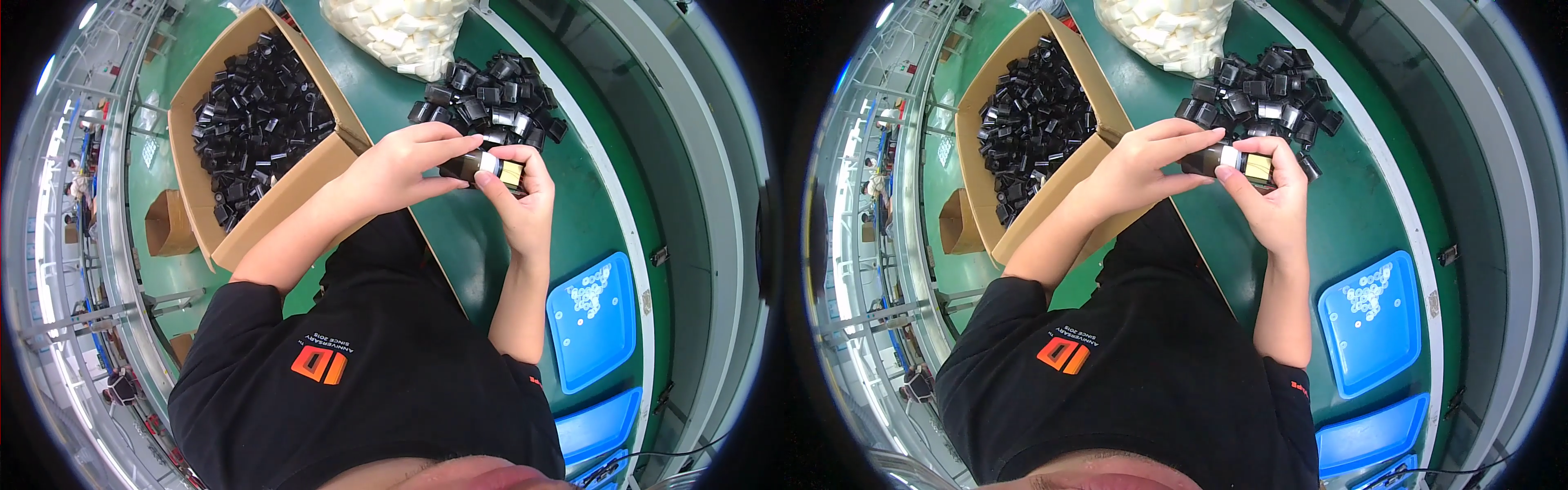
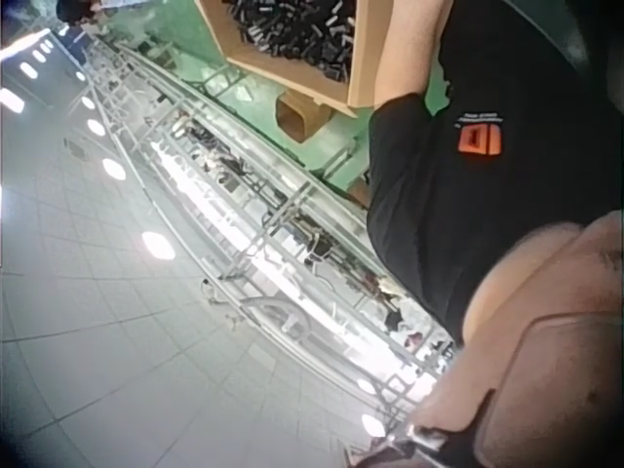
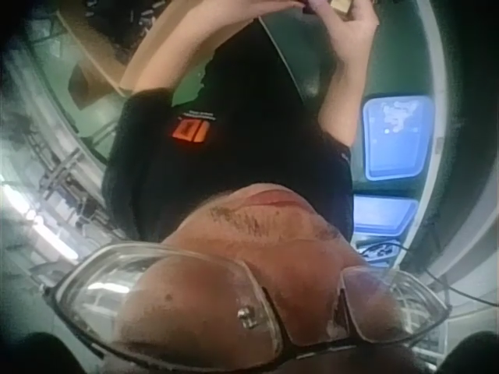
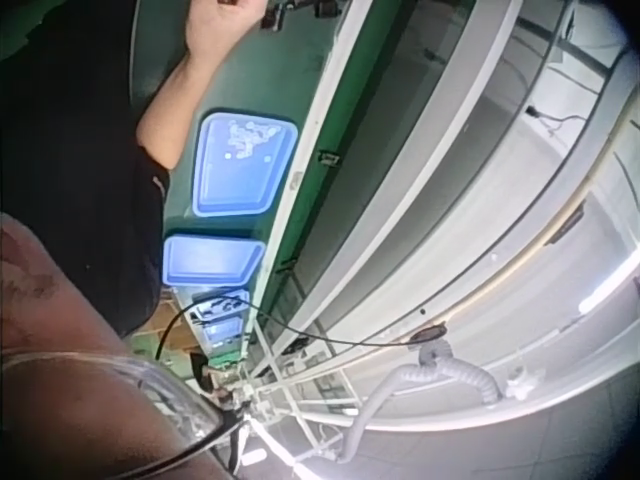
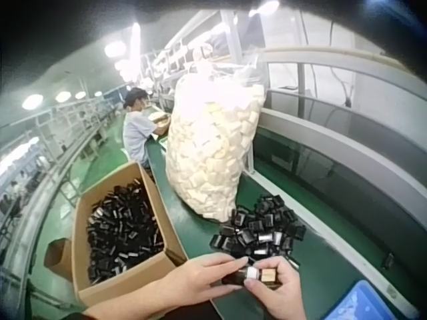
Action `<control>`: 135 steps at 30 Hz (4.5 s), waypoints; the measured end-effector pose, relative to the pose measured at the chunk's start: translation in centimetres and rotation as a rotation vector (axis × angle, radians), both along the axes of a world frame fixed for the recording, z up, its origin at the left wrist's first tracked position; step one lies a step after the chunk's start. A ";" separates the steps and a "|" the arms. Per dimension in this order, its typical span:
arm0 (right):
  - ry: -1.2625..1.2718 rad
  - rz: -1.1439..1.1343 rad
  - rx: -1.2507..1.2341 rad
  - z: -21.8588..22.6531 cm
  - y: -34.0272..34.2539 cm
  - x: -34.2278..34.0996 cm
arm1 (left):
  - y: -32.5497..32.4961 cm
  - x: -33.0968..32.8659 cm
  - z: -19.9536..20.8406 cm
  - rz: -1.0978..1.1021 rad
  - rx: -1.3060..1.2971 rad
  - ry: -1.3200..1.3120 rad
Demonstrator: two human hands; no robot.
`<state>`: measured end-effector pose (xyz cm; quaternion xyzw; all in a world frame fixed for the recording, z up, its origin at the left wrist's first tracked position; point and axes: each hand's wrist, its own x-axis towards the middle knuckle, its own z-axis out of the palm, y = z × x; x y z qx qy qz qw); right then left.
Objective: The person assembles an electronic device by hand, taking small plastic components and internal modules from a cardboard box and a blue tray and fitting them into a plastic casing.
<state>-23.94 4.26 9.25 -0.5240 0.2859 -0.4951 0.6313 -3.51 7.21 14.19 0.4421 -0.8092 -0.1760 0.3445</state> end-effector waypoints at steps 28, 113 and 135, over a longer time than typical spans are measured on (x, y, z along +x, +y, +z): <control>-1.037 0.335 0.631 -3.6 0.0 1.4 | -0.8 -5.3 0.4 -0.101 -0.208 0.241; -0.573 -0.080 0.007 -1.5 1.2 1.5 | -1.0 -3.7 -0.2 -0.002 0.113 0.405; -0.586 -0.110 0.104 -2.0 1.6 2.1 | -0.8 -4.4 -1.0 -0.002 0.030 0.206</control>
